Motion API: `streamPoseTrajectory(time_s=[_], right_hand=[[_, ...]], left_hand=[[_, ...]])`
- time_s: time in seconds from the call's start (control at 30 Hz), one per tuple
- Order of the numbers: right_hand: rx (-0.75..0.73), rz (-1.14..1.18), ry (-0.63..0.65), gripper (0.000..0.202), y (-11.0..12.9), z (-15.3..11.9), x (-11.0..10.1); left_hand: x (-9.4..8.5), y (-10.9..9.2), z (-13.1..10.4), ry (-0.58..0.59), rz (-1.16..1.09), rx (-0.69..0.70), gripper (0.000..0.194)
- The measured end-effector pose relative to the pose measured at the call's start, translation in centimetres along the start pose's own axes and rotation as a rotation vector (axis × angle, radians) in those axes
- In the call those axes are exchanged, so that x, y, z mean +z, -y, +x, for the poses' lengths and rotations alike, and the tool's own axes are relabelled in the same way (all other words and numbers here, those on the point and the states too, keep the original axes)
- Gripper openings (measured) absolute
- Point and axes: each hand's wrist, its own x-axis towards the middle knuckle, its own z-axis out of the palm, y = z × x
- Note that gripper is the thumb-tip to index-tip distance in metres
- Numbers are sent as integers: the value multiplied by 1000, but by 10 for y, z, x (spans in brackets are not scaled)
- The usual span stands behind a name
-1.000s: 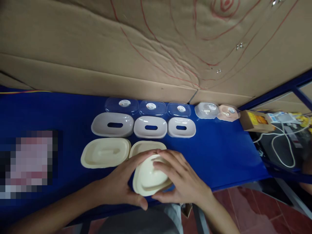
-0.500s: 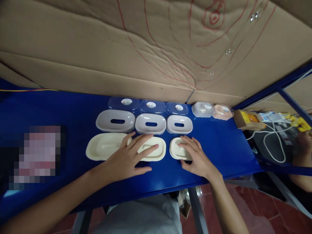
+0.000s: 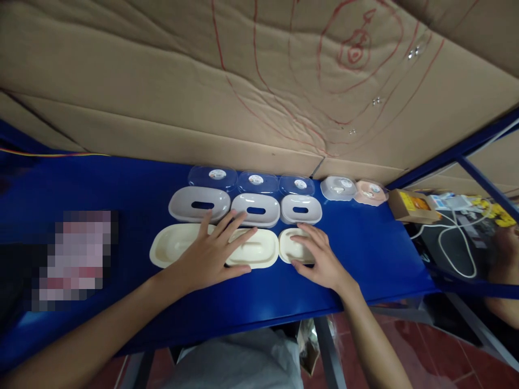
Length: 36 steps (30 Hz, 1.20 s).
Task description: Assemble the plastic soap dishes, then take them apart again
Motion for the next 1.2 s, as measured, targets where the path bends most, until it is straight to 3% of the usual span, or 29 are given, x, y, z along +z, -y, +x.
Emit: streamPoseTrajectory(time_s=[0.27, 0.4, 0.57, 0.7, 0.83, 1.03, 1.2], right_hand=[[-21, -23, -49, 42, -7, 0, 10], [-2, -30, -144, 35, -20, 7, -8], [186, -156, -248, 48, -73, 45, -48], [402, -277, -209, 70, -124, 65, -49], [459, -319, -165, 76, -142, 54, -39], [462, -362, -225, 85, -139, 33, -58], [495, -339, -130, 101, -157, 25, -62]], left_hand=[[5, 0, 1, -21, 20, 11, 72], [6, 0, 2, -40, 8, 15, 71], [3, -1, 3, -70, -8, 54, 74], [-3, -4, 4, -87, 5, 90, 73], [-11, -7, 4, -95, 35, 120, 69], [-13, -11, 2, -154, 35, 151, 60], [-11, -10, 2, -148, 11, 168, 53]])
